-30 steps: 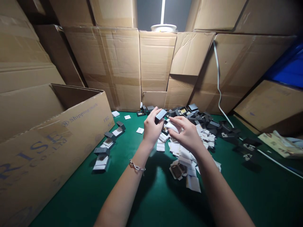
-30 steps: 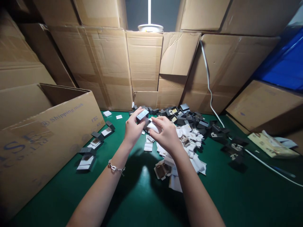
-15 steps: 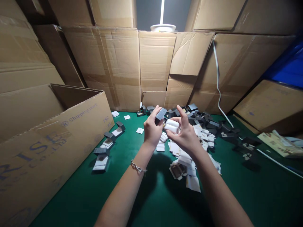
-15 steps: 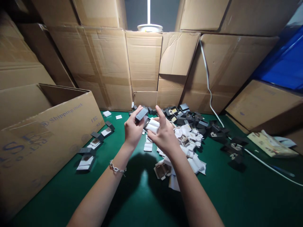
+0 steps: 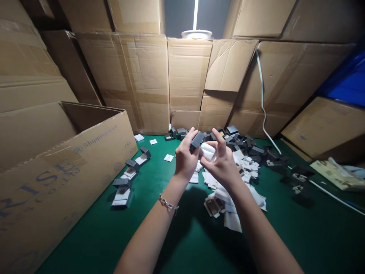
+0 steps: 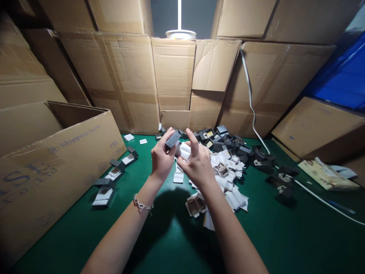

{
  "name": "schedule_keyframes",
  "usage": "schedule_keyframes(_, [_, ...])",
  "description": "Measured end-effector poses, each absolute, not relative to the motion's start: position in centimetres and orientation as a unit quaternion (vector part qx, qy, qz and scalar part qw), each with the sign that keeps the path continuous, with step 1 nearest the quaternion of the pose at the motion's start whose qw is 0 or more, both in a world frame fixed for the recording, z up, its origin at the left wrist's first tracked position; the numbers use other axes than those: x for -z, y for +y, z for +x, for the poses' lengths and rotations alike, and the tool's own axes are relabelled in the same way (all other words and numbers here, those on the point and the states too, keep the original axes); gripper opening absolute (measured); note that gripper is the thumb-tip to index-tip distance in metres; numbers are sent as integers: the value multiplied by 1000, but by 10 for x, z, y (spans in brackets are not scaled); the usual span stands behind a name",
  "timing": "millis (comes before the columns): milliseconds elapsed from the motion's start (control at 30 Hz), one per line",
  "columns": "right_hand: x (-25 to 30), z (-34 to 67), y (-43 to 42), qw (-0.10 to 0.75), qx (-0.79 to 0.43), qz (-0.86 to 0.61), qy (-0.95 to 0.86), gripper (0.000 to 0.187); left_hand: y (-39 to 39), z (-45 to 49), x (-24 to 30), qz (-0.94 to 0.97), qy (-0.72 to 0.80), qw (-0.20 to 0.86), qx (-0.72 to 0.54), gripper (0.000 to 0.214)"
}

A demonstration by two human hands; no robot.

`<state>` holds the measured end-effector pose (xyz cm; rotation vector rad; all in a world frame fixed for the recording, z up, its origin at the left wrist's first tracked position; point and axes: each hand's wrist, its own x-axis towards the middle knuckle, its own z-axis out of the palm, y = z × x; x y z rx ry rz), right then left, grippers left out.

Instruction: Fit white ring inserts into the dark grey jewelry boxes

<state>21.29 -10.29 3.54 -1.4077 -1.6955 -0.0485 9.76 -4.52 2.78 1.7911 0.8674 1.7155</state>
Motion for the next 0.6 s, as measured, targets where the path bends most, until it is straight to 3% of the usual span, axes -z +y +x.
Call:
schedule_keyframes(433, [-35,212,-100,456,41,-565,-686,66,-46,99,-26,657,319,240,-639,37])
schedule_keyframes(600, [-35,211,-101,473,-17,-561,-679,70,-50,102,-27,660,334,255,-623,38])
